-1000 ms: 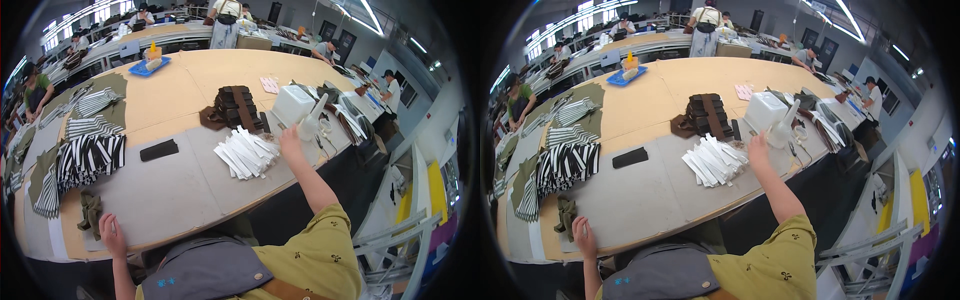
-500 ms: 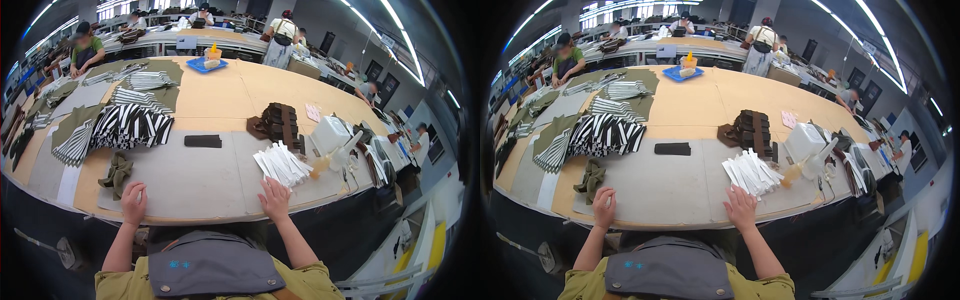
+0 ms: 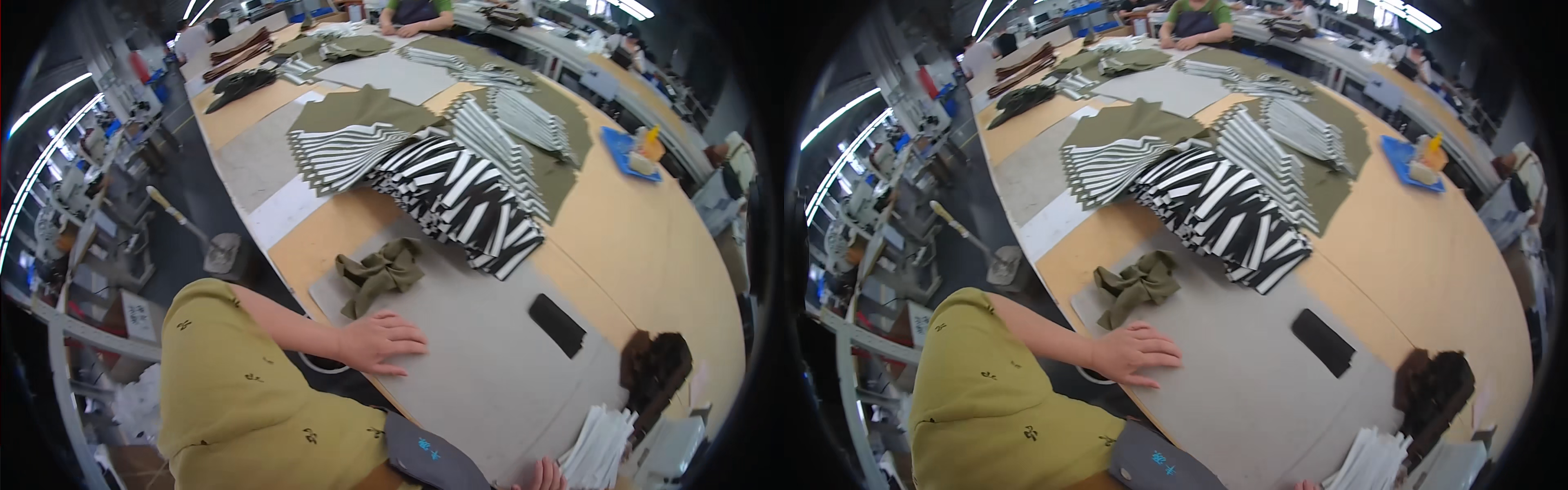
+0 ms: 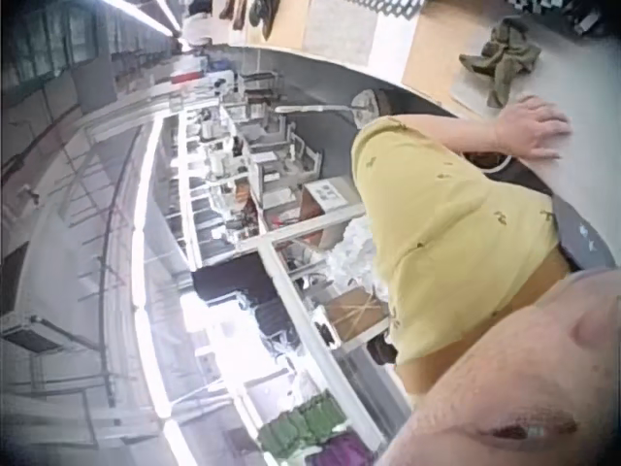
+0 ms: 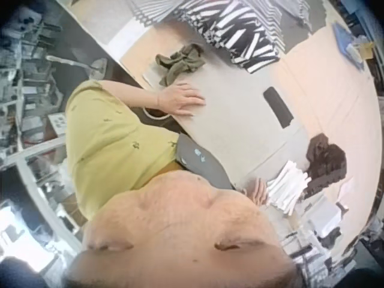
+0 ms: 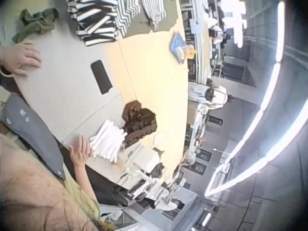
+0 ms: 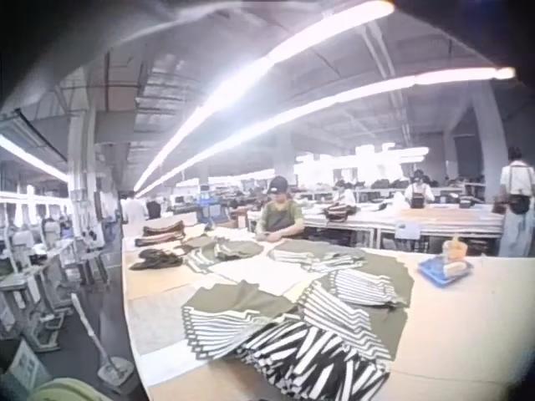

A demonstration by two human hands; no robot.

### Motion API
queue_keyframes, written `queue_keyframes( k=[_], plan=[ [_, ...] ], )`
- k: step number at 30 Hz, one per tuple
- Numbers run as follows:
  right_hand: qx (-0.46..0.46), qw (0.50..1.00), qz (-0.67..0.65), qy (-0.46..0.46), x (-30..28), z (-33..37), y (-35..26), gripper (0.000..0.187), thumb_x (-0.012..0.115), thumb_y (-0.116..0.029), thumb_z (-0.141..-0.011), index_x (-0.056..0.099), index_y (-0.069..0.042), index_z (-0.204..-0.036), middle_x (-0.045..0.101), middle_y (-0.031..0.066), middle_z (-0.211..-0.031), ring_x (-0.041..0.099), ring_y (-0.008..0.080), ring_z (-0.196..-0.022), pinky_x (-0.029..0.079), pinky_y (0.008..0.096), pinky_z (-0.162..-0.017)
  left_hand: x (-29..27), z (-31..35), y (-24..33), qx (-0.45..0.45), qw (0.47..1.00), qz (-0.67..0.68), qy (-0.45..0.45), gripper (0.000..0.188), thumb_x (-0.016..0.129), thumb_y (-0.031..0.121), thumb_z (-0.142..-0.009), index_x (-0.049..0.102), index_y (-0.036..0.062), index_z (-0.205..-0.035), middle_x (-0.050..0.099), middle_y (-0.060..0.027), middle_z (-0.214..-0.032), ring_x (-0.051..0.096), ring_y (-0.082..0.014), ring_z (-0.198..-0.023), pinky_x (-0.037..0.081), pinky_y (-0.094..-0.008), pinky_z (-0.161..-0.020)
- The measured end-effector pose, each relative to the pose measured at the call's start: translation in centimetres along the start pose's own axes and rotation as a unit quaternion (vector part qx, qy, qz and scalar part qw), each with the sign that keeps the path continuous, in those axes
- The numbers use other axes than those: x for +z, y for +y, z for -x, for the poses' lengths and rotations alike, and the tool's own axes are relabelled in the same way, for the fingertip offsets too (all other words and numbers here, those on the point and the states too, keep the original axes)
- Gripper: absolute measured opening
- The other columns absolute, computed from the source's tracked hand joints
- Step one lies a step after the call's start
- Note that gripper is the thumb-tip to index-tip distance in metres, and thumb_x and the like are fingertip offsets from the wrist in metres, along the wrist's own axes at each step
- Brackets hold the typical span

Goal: The person arranges black fabric strips on a table and applies glue to them using a squeeze bottle. They then place white fabric strips on top of the glued black strips to create a striped pattern. The person handles the fabric pieces one by one, pressing them down to secure the bond.

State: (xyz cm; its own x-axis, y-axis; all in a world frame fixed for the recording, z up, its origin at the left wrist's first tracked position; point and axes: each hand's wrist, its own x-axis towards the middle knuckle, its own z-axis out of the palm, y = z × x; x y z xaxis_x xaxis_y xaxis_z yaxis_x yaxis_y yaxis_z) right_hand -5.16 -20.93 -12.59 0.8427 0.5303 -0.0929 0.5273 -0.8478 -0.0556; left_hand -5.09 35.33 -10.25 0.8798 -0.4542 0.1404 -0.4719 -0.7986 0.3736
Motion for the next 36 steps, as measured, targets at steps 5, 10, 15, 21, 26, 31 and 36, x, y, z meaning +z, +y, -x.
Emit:
queue_keyframes(
  k=[5, 10, 15, 21, 26, 31, 36],
  plan=[
    [-0.082, 0.992, 0.097, -0.017, -1.1, -0.2, 0.1, 0.052, 0.063, -0.051, -0.094, 0.068, -0.016, -0.132, 0.065, 0.0020, -0.131, 0.056, 0.0243, -0.124, 0.032, 0.0475, -0.109, 0.5, 0.2, 0.0, -0.034, 0.998, 0.026, -0.042, 0.051, 0.065, 0.041, -0.097, 0.054, 0.0233, -0.144, 0.054, 0.0041, -0.144, 0.048, -0.0134, -0.133, 0.033, -0.0424, -0.108],
    [-0.081, 0.996, -0.027, 0.005, -1.3, -1.0, 0.8, 0.054, 0.068, -0.052, -0.090, 0.068, -0.016, -0.131, 0.064, 0.0042, -0.131, 0.055, 0.0266, -0.123, 0.034, 0.0467, -0.108, 0.8, -0.3, 0.1, -0.031, 0.998, 0.035, -0.049, 0.053, 0.063, 0.040, -0.098, 0.051, 0.0230, -0.147, 0.051, 0.0032, -0.147, 0.046, -0.0164, -0.135, 0.036, -0.0440, -0.109],
    [-0.141, 0.982, 0.116, 0.055, -2.0, -3.5, 0.3, 0.076, 0.052, -0.065, -0.094, 0.034, -0.022, -0.154, 0.044, 0.0103, -0.154, 0.037, 0.0346, -0.143, 0.022, 0.0457, -0.121, 1.1, -0.6, 0.1, -0.044, 0.995, 0.052, -0.068, 0.050, 0.061, 0.036, -0.097, 0.052, 0.0226, -0.144, 0.051, 0.0017, -0.146, 0.047, -0.0172, -0.135, 0.037, -0.0473, -0.108],
    [-0.156, 0.979, 0.016, 0.128, -0.3, -3.3, 1.8, 0.055, 0.055, -0.054, -0.097, 0.061, -0.011, -0.132, 0.063, 0.0134, -0.130, 0.056, 0.0328, -0.121, 0.033, 0.0541, -0.108, 1.9, -0.1, 0.4, -0.042, 0.998, 0.006, -0.043, 0.046, 0.059, 0.030, -0.097, 0.054, 0.0227, -0.142, 0.053, 0.0006, -0.145, 0.047, -0.0179, -0.135, 0.036, -0.0481, -0.109],
    [-0.111, 0.990, -0.057, -0.071, -4.8, -4.2, 0.6, 0.061, 0.068, -0.045, -0.092, 0.054, -0.014, -0.143, 0.052, 0.0101, -0.146, 0.052, 0.0293, -0.132, 0.030, 0.0569, -0.111, 2.7, 0.8, 8.1, -0.270, 0.946, -0.172, 0.048, 0.053, 0.065, 0.025, -0.093, 0.054, 0.0205, -0.144, 0.053, 0.0005, -0.145, 0.047, -0.0188, -0.138, 0.031, -0.0455, -0.113],
    [-0.084, 0.991, -0.069, -0.079, -4.0, -3.9, 0.7, 0.066, 0.069, -0.046, -0.092, 0.051, -0.018, -0.148, 0.050, 0.0077, -0.150, 0.051, 0.0273, -0.135, 0.032, 0.0566, -0.112, 2.4, 5.0, 24.2, -0.577, 0.814, -0.041, 0.054, 0.059, 0.072, 0.020, -0.087, 0.053, 0.0198, -0.143, 0.049, -0.0043, -0.148, 0.043, -0.0238, -0.142, 0.030, -0.0491, -0.117],
    [-0.054, 0.991, -0.112, -0.055, -2.2, -3.7, 0.8, 0.065, 0.069, -0.050, -0.091, 0.054, -0.020, -0.147, 0.052, 0.0041, -0.149, 0.054, 0.0244, -0.131, 0.033, 0.0559, -0.111, 5.0, 18.0, 33.8, -0.815, 0.563, 0.099, -0.100, 0.046, 0.068, 0.024, -0.085, 0.065, 0.0120, -0.130, 0.046, -0.0145, -0.152, 0.052, -0.0352, -0.134, 0.042, -0.0519, -0.109]
  ],
)
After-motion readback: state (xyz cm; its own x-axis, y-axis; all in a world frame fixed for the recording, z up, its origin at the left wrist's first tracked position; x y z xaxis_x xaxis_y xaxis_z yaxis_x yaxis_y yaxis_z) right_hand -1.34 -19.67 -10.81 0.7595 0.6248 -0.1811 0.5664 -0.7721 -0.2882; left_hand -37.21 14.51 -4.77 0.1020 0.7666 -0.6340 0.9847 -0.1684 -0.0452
